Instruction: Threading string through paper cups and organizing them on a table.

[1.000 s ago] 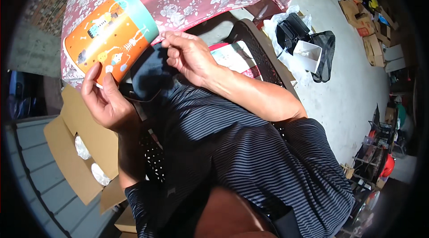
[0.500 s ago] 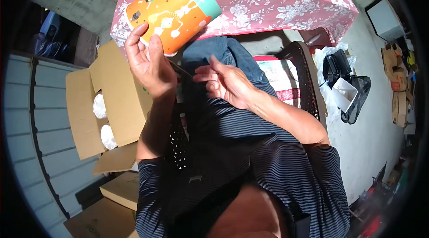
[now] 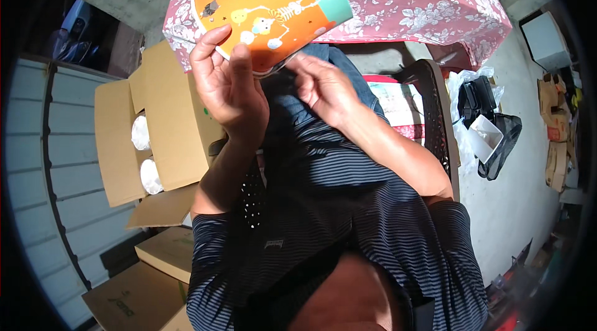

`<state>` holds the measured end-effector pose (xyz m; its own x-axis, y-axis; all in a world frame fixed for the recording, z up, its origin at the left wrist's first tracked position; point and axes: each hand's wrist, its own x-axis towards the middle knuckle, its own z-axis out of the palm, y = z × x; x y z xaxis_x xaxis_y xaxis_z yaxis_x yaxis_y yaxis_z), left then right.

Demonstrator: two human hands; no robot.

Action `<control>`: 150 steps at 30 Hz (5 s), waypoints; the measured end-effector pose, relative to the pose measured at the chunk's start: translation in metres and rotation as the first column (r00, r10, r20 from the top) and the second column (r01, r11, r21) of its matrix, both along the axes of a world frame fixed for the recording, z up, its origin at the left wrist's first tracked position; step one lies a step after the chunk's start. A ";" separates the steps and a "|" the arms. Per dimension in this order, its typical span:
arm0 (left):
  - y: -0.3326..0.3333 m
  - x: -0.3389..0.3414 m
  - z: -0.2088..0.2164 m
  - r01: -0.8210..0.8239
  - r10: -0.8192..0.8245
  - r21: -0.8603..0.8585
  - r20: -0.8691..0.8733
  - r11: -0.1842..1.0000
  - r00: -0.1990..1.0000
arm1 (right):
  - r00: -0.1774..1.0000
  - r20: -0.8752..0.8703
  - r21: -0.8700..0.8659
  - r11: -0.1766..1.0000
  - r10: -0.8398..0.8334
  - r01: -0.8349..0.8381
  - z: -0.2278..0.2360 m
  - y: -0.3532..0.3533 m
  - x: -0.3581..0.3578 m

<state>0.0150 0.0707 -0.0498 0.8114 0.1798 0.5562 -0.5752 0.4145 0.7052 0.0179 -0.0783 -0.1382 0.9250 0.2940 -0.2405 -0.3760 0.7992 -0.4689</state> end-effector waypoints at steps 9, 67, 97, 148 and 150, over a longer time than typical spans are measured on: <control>0.007 0.005 -0.012 -0.127 0.145 0.212 -0.073 0.969 0.987 | 0.961 0.167 0.006 0.975 -0.220 0.223 0.043 -0.038 -0.019; 0.035 -0.017 0.025 0.137 -0.292 0.878 0.003 0.459 0.956 | 0.694 0.664 -0.503 0.853 0.278 0.141 0.164 -0.015 -0.091; 0.012 -0.014 0.017 -0.479 0.193 0.723 0.446 0.498 0.874 | 0.704 0.592 -0.256 0.737 -0.393 0.626 0.134 -0.120 -0.003; 0.010 -0.034 0.015 -0.029 -0.010 0.871 0.039 0.491 0.999 | 0.909 0.368 -0.918 0.228 0.194 0.324 0.123 -0.039 -0.076; 0.009 -0.034 0.014 -0.043 -0.020 0.860 0.062 0.508 0.998 | 0.917 0.352 -0.927 0.209 0.186 0.313 0.123 -0.039 -0.075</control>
